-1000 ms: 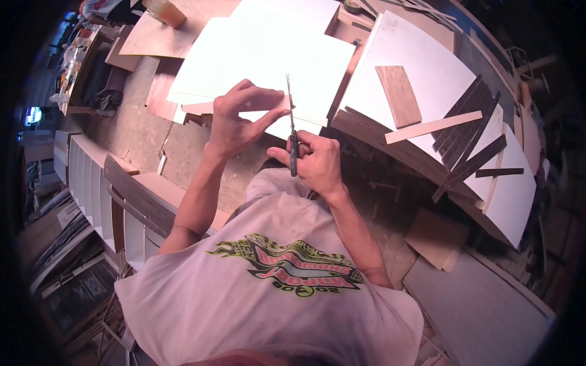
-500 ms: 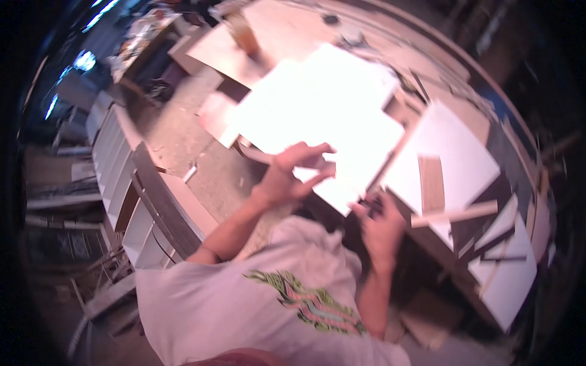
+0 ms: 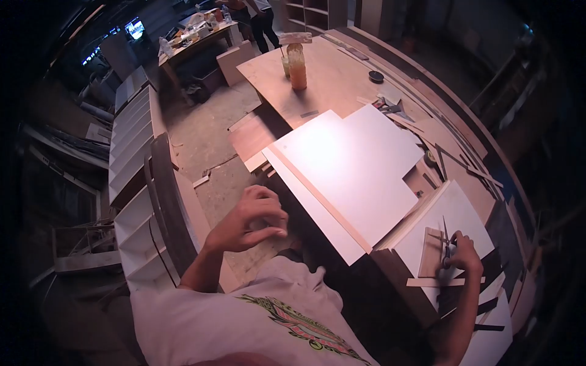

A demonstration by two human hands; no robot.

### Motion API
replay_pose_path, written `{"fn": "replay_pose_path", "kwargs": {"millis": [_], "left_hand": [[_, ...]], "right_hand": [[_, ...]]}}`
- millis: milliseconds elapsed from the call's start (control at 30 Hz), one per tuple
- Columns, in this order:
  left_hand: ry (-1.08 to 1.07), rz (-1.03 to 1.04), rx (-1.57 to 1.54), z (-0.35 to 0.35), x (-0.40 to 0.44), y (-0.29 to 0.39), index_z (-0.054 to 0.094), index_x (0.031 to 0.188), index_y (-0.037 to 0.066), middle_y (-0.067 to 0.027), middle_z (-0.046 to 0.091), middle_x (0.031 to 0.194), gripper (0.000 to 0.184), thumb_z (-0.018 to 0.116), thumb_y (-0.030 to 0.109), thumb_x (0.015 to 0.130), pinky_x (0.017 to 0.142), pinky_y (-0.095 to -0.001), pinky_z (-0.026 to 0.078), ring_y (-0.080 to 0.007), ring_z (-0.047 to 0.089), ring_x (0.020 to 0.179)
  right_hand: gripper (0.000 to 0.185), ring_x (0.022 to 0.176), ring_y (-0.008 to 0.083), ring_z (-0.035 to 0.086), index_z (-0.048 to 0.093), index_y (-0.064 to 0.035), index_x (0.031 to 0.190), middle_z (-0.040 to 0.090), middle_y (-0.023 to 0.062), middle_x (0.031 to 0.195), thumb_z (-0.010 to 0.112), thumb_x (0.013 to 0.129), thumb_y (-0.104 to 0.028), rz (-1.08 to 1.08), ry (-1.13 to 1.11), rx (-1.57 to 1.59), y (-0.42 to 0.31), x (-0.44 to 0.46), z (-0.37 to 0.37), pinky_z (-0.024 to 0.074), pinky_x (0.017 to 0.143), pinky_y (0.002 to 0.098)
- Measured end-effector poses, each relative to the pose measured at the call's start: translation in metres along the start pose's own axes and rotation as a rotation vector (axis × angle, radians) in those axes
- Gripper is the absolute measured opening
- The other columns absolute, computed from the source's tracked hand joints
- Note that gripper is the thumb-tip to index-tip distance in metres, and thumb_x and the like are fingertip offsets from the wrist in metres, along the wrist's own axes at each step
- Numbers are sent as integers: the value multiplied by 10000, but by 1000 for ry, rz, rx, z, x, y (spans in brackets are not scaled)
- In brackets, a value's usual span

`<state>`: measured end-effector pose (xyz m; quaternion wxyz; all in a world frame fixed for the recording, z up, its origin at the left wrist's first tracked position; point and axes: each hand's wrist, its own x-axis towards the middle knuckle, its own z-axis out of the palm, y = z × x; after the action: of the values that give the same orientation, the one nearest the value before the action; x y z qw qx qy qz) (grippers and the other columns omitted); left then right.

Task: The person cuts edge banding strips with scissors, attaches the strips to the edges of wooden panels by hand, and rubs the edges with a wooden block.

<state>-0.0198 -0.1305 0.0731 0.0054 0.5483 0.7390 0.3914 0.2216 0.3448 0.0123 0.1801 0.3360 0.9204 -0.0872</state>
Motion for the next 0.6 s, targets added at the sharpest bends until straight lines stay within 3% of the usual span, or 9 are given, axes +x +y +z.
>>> {"fn": "replay_pose_path", "kwargs": {"millis": [67, 133, 200, 267, 333, 467, 600], "left_hand": [[43, 15, -52, -12, -5, 1, 595, 889, 54, -41, 577, 818, 183, 680, 159, 765, 827, -320, 389, -190, 525, 891], [288, -66, -513, -19, -15, -2, 587, 868, 38, -56, 574, 797, 182, 699, 91, 735, 741, -306, 434, -178, 543, 808], [543, 109, -562, -26, -18, -9, 572, 846, 25, -87, 555, 826, 177, 706, 64, 738, 644, -255, 461, -146, 544, 730], [777, 236, -585, -39, -17, -9, 542, 807, 26, -115, 529, 850, 196, 713, 109, 758, 575, -220, 465, -126, 541, 679], [893, 283, -545, -58, -18, -5, 532, 797, 28, -94, 521, 808, 215, 723, 112, 748, 532, -217, 442, -123, 533, 652], [893, 210, -452, -84, -35, -17, 553, 832, 3, -71, 530, 768, 162, 680, -16, 733, 553, -238, 445, -134, 538, 666], [881, 143, -387, -91, -46, -32, 575, 869, -7, -77, 547, 774, 199, 631, -117, 713, 604, -254, 459, -138, 543, 686]], "right_hand": [[824, 1000, 338, 518, 439, -68, 1041, 532, 183, 1034, 889, 356, -152, -20, -105, 137, 15, 9, 1, 449, 834, 418], [800, 979, 334, 540, 441, -73, 1012, 526, 190, 1029, 889, 352, -124, -28, -87, 178, 14, 5, -1, 464, 835, 401], [777, 955, 319, 545, 441, -72, 1005, 534, 177, 1006, 892, 373, -107, 23, -34, 193, 24, 9, 2, 470, 815, 394], [623, 804, 246, 565, 455, -53, 973, 556, 134, 879, 850, 492, -46, 30, 24, 301, 18, 1, -1, 490, 681, 364], [534, 744, 203, 551, 464, -42, 969, 556, 120, 848, 817, 568, -55, 56, 70, 408, 2, -11, -15, 482, 630, 347], [493, 735, 210, 539, 475, -33, 1018, 553, 126, 901, 772, 628, -90, -87, 307, 390, -36, -44, -29, 463, 640, 347], [527, 789, 219, 540, 480, -50, 1056, 558, 114, 963, 770, 618, -90, -120, 292, 414, -92, -88, -42, 455, 661, 346]]}}
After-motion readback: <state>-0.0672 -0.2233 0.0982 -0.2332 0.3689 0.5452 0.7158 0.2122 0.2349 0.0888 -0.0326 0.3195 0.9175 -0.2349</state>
